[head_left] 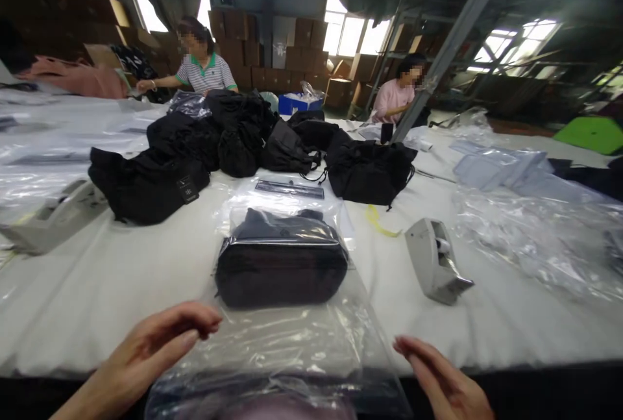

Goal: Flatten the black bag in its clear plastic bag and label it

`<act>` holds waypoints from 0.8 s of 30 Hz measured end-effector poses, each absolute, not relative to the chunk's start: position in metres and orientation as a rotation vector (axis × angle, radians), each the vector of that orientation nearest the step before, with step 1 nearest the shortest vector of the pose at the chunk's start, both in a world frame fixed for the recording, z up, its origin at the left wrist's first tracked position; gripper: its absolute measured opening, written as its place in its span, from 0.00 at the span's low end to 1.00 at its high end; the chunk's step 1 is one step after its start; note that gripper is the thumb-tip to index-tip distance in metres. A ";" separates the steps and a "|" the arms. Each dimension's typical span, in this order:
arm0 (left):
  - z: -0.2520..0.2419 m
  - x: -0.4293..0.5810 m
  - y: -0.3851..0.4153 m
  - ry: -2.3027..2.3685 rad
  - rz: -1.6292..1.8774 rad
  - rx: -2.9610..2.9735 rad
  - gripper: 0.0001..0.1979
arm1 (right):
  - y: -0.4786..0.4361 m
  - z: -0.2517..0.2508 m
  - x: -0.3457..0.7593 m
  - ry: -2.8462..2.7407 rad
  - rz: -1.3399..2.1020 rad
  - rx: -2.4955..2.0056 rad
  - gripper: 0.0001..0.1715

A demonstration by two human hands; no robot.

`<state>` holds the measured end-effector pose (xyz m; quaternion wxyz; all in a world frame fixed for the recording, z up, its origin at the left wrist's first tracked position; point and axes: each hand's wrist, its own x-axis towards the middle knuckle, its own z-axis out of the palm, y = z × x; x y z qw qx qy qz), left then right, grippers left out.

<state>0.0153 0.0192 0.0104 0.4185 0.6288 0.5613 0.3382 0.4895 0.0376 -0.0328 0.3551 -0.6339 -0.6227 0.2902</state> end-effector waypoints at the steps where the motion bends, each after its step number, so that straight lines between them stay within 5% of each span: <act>1: 0.019 0.033 0.038 1.260 0.710 1.679 0.16 | 0.050 -0.017 0.474 -1.763 0.776 -1.549 0.20; 5: 0.016 0.093 0.091 0.952 0.308 2.149 0.20 | 0.098 0.010 0.422 -2.179 0.909 -1.198 0.21; 11: -0.056 0.077 0.080 0.773 -0.081 2.571 0.32 | 0.118 -0.047 0.426 -2.586 0.794 -0.921 0.20; 18: -0.056 0.024 0.041 0.737 0.034 2.344 0.34 | 0.100 -0.050 0.484 -2.891 0.485 -0.695 0.25; 24: -0.051 0.024 0.058 1.173 0.372 2.120 0.19 | 0.094 -0.038 0.503 -2.899 0.318 -0.630 0.33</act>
